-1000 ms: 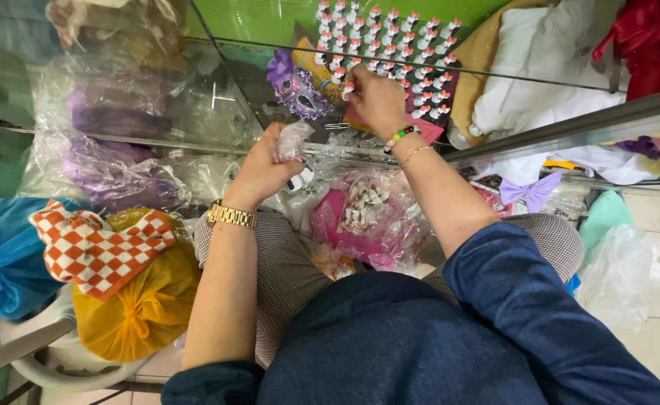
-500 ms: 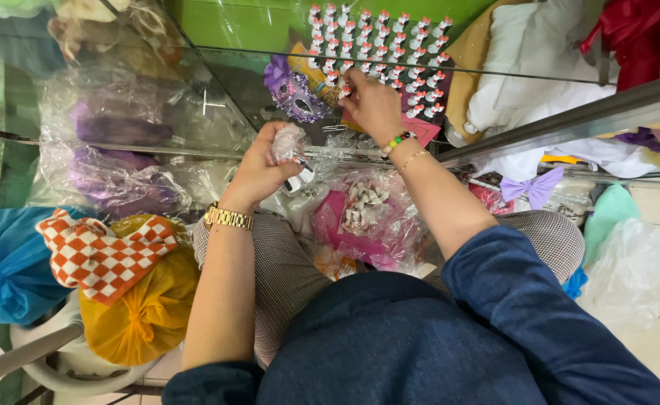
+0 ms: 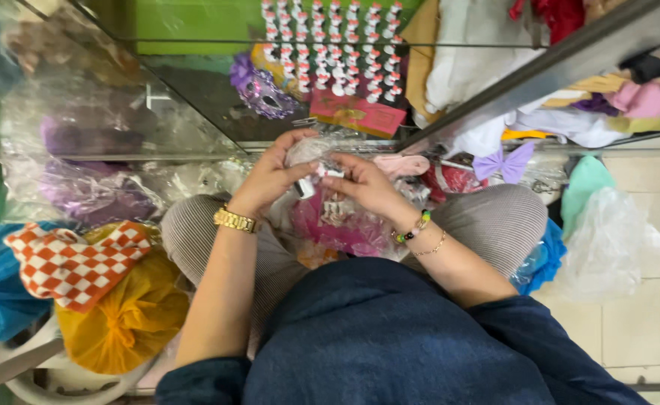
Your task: The person handles small decorative items from a plastic bag, picking them up one by one and placing them onto a shelf in a display case.
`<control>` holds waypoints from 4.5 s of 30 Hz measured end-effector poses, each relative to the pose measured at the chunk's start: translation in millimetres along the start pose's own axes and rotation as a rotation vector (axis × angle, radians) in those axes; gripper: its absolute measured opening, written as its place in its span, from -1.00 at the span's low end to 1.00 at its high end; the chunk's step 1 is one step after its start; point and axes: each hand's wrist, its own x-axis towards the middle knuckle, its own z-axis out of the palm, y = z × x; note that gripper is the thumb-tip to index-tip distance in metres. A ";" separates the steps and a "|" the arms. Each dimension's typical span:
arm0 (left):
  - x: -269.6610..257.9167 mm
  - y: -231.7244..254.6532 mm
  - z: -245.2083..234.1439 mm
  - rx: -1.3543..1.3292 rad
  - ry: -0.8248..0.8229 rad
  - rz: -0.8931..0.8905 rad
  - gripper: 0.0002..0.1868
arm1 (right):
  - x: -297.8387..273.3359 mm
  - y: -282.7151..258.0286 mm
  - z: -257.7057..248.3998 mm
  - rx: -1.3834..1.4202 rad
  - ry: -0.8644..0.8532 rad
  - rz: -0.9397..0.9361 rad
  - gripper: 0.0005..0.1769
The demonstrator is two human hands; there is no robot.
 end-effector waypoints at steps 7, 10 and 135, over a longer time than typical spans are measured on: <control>6.2 -32.1 -9.0 0.333 0.267 -0.046 -0.69 | -25.6 -22.6 -11.6 -0.051 -0.040 0.002 -0.41; -3.6 -18.0 -0.6 0.677 0.276 -0.074 -0.69 | -31.0 1.0 -25.5 -0.187 -0.018 0.026 -0.55; -25.0 -132.8 28.0 -0.905 0.530 -0.521 -0.70 | -5.7 95.6 -30.4 -0.334 0.323 0.192 -0.56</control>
